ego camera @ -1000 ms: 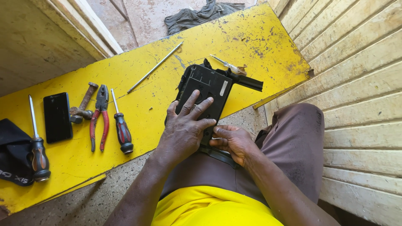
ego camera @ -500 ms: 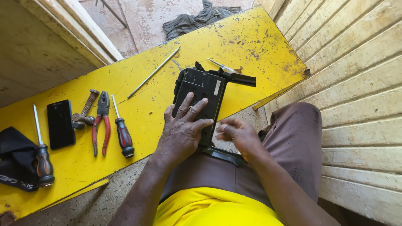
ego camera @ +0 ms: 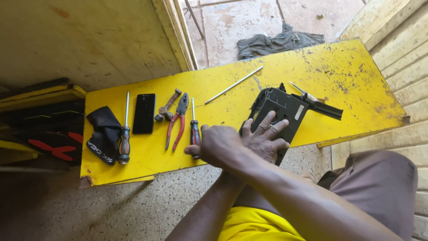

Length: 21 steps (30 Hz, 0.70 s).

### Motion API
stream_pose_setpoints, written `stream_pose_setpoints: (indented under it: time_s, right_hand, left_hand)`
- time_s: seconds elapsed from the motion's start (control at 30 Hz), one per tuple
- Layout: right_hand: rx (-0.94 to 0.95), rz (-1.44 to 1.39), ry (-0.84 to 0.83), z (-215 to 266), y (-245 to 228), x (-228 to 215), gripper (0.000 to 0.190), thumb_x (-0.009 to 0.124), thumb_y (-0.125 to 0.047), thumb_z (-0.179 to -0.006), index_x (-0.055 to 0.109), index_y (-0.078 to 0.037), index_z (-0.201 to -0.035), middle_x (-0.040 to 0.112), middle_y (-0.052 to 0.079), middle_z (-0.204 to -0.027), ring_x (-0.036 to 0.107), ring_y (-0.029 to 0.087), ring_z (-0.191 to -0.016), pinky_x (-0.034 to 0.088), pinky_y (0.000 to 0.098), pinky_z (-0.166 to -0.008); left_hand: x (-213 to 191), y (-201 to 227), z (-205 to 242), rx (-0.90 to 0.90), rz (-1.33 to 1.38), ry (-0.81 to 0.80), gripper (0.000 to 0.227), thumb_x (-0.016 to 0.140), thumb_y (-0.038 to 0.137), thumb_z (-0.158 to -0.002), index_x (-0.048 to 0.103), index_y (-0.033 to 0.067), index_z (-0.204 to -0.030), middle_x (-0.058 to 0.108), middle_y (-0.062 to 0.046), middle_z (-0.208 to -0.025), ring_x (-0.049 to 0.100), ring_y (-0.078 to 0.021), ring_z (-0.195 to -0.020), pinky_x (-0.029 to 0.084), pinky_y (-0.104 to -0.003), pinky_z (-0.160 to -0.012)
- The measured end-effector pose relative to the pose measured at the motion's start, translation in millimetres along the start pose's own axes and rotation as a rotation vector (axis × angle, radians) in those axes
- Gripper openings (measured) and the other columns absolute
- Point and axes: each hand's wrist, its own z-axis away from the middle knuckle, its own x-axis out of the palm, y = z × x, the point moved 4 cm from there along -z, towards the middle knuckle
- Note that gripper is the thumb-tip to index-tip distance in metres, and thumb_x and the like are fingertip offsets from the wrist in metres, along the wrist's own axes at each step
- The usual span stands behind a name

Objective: The person disassembles a black electronic device, likely a drone, using a screwdriver to remove screws from the casing. They manipulate the device on their lap, turning it over to access different sides and removing components.

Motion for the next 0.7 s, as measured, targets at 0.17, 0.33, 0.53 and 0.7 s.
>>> stream_pose_setpoints:
  time_s: [0.17, 0.33, 0.53, 0.7]
  right_hand:
    - [0.076, -0.045, 0.001, -45.0, -0.1, 51.0, 0.073, 0.067, -0.051, -0.095, 0.058, 0.011, -0.132, 0.076, 0.031, -0.097, 0.078, 0.048, -0.096, 0.061, 0.0634, -0.083]
    - [0.217, -0.118, -0.014, -63.3, 9.1, 72.1, 0.087, 0.069, -0.039, -0.092, 0.042, 0.023, -0.147, 0.073, 0.035, -0.103, 0.076, 0.051, -0.1, 0.061, 0.0675, -0.082]
    - [0.242, -0.169, 0.112, 32.1, 41.0, -14.3, 0.061, 0.056, -0.044, -0.088, 0.053, -0.008, -0.137, 0.078, 0.024, -0.098, 0.077, 0.049, -0.101, 0.009, 0.0728, -0.123]
    - [0.555, -0.366, 0.411, 169.6, 110.0, -135.8, 0.045, 0.073, -0.035, -0.086, 0.067, -0.032, -0.131, 0.076, -0.002, -0.1, 0.066, 0.018, -0.07, 0.051, 0.0361, -0.063]
  left_hand:
    - [-12.9, -4.5, 2.7, 0.061, 0.011, 0.01, 0.036, 0.073, 0.017, -0.081, 0.075, 0.0393, -0.11, 0.048, 0.009, -0.166, 0.023, -0.0264, -0.168, 0.026, -0.07, -0.121]
    - [-10.4, -5.8, 5.5, 0.065, 0.012, 0.05, 0.045, 0.078, 0.017, -0.077, 0.073, 0.0437, -0.113, 0.044, 0.011, -0.169, 0.018, -0.0259, -0.169, 0.022, -0.069, -0.122]
    - [-17.9, 1.4, -2.9, -0.025, 0.096, 0.212, 0.042, 0.076, 0.006, -0.073, 0.079, 0.0432, -0.093, 0.061, 0.017, -0.154, 0.033, -0.0181, -0.161, 0.026, -0.06, -0.118]
    - [-51.1, 1.1, -9.0, 0.057, 0.207, -0.068, 0.037, 0.064, 0.023, -0.082, 0.08, 0.0311, -0.114, 0.048, 0.0, -0.167, 0.024, -0.0298, -0.163, 0.017, -0.072, -0.12]
